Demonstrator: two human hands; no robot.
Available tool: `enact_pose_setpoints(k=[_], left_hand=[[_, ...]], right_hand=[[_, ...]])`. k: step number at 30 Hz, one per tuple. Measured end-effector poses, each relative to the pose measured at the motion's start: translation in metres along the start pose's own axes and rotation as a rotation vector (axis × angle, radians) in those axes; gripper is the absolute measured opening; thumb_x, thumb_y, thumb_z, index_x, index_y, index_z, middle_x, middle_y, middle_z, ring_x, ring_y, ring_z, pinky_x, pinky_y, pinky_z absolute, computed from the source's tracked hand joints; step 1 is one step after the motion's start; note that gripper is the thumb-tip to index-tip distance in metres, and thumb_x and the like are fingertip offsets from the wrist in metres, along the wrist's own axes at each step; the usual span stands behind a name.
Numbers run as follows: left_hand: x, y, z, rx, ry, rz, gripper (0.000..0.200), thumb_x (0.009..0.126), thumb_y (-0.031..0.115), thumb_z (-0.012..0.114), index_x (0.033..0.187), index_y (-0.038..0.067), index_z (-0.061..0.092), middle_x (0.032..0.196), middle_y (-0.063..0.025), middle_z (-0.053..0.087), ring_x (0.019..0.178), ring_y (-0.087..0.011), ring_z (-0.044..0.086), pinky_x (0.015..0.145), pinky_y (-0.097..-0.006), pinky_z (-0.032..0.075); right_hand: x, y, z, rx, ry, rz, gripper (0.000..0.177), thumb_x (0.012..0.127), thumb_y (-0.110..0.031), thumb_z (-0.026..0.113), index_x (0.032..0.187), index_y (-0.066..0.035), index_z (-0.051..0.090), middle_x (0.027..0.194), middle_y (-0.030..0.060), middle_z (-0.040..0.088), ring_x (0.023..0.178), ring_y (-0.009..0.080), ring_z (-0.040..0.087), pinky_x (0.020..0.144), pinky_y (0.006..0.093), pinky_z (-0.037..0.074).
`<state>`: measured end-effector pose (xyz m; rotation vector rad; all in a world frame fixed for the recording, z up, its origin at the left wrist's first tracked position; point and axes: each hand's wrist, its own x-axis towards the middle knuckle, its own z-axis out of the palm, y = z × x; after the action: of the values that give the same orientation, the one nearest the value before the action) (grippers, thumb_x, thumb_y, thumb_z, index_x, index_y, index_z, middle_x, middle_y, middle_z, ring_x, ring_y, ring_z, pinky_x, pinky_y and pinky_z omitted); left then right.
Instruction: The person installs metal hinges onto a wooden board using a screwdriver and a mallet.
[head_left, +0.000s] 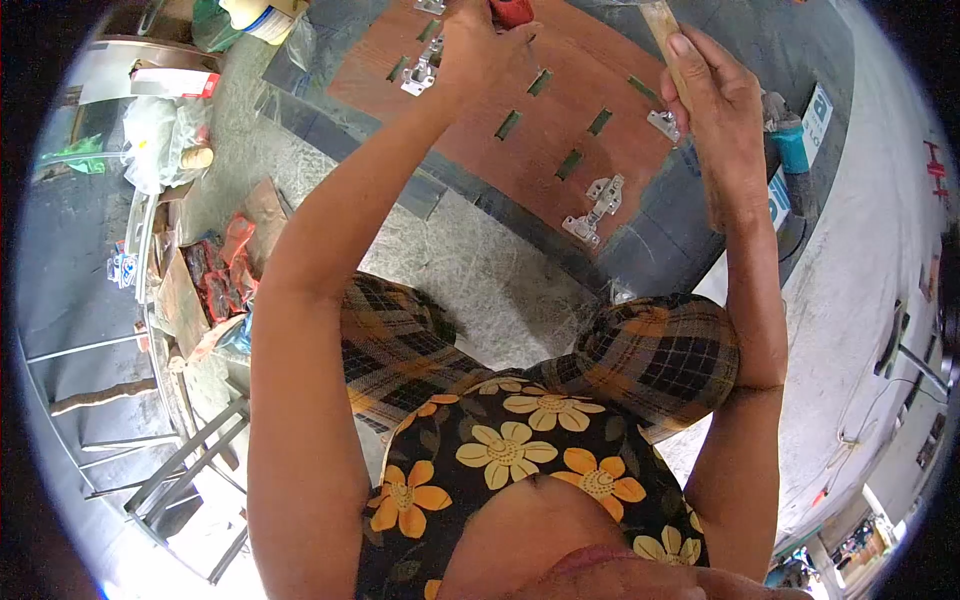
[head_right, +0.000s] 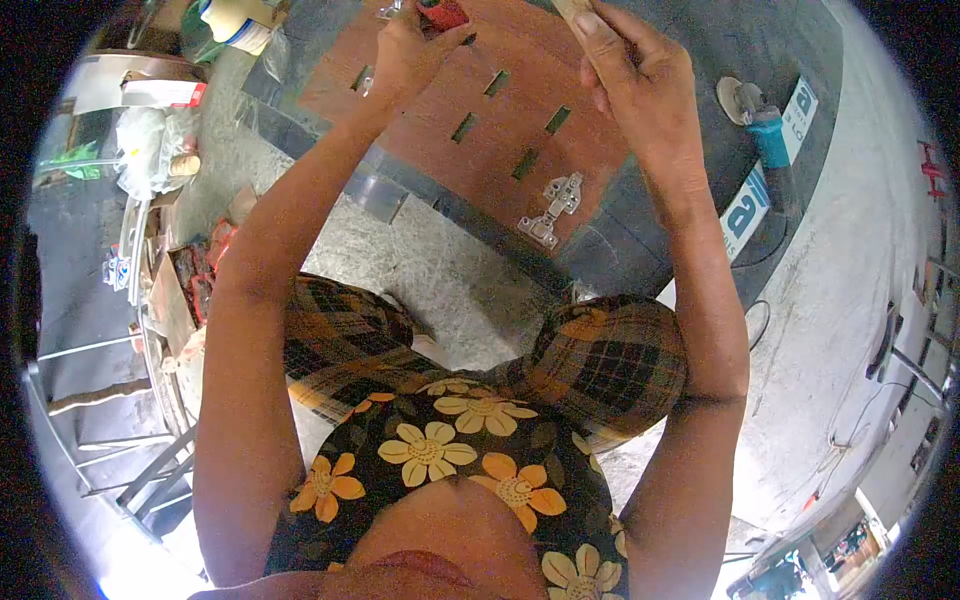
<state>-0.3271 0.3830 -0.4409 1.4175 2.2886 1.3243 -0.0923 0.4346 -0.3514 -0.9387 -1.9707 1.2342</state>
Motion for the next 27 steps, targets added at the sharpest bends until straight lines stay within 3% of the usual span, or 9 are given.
enact_pose_setpoints(k=[5, 8, 11, 14, 17, 20, 23, 27], left_hand=[[0.004, 0.001, 0.001, 0.034, -0.151, -0.065, 0.042, 0.084, 0.021, 0.076, 0.110, -0.004, 0.055, 0.082, -0.0145, 0.065, 0.068, -0.0216, 0.062, 0.059, -0.0357, 0.051], [0.003, -0.003, 0.006, 0.002, -0.149, 0.023, 0.040, 0.085, 0.021, 0.075, 0.110, -0.004, 0.055, 0.080, -0.0134, 0.064, 0.067, -0.0199, 0.059, 0.059, -0.0357, 0.051], [0.000, 0.032, -0.006, 0.135, -0.255, -0.198, 0.039, 0.086, 0.020, 0.073, 0.112, -0.002, 0.055, 0.084, -0.0141, 0.066, 0.071, -0.0215, 0.063, 0.062, -0.0364, 0.053], [0.008, -0.007, 0.008, 0.086, -0.177, 0.060, 0.041, 0.086, 0.020, 0.073, 0.115, -0.002, 0.055, 0.089, -0.0156, 0.069, 0.076, -0.0237, 0.066, 0.067, -0.0369, 0.055], [0.007, -0.007, 0.011, 0.059, -0.157, 0.057, 0.043, 0.086, 0.021, 0.074, 0.117, -0.002, 0.055, 0.093, -0.0173, 0.070, 0.081, -0.0257, 0.068, 0.072, -0.0371, 0.056], [0.001, -0.005, 0.011, 0.000, -0.113, 0.088, 0.042, 0.085, 0.020, 0.074, 0.114, -0.003, 0.055, 0.088, -0.0165, 0.068, 0.075, -0.0255, 0.066, 0.066, -0.0371, 0.055], [0.000, -0.008, 0.014, 0.107, -0.163, -0.030, 0.040, 0.084, 0.019, 0.074, 0.111, -0.004, 0.055, 0.084, -0.0154, 0.067, 0.069, -0.0243, 0.064, 0.061, -0.0372, 0.053], [0.000, -0.022, 0.018, 0.002, -0.105, 0.165, 0.042, 0.085, 0.019, 0.073, 0.112, -0.005, 0.053, 0.077, -0.0139, 0.064, 0.063, -0.0225, 0.060, 0.056, -0.0365, 0.050]], right_hand=[[0.002, 0.000, 0.003, 0.003, 0.009, 0.018, 0.041, 0.099, -0.039, 0.056, 0.124, -0.008, 0.065, 0.068, -0.0036, 0.054, 0.055, 0.0030, 0.044, 0.050, 0.0214, 0.036], [0.000, -0.001, 0.005, -0.005, 0.036, 0.037, 0.042, 0.099, -0.039, 0.056, 0.125, -0.008, 0.064, 0.067, -0.0035, 0.054, 0.055, 0.0033, 0.043, 0.050, 0.0215, 0.036], [0.000, -0.002, 0.006, -0.003, 0.024, 0.015, 0.042, 0.099, -0.039, 0.057, 0.125, -0.007, 0.064, 0.067, -0.0035, 0.054, 0.055, 0.0036, 0.043, 0.051, 0.0218, 0.036], [0.001, 0.002, 0.005, 0.012, 0.012, -0.012, 0.042, 0.098, -0.039, 0.057, 0.125, -0.007, 0.064, 0.067, -0.0034, 0.054, 0.056, 0.0036, 0.043, 0.051, 0.0218, 0.036], [0.002, 0.003, 0.004, 0.027, 0.013, 0.005, 0.043, 0.098, -0.039, 0.057, 0.124, -0.007, 0.064, 0.067, -0.0032, 0.054, 0.056, 0.0036, 0.044, 0.051, 0.0218, 0.036], [0.003, 0.006, 0.004, 0.030, 0.017, 0.008, 0.042, 0.098, -0.040, 0.057, 0.124, -0.007, 0.065, 0.067, -0.0034, 0.054, 0.056, 0.0035, 0.043, 0.051, 0.0215, 0.036], [0.004, 0.004, 0.004, -0.015, 0.014, 0.025, 0.042, 0.098, -0.040, 0.057, 0.124, -0.009, 0.065, 0.067, -0.0041, 0.053, 0.056, 0.0033, 0.043, 0.052, 0.0211, 0.036], [0.003, -0.002, 0.008, -0.017, 0.009, 0.019, 0.041, 0.098, -0.041, 0.057, 0.124, -0.011, 0.066, 0.066, -0.0051, 0.052, 0.055, 0.0030, 0.043, 0.051, 0.0209, 0.035]])
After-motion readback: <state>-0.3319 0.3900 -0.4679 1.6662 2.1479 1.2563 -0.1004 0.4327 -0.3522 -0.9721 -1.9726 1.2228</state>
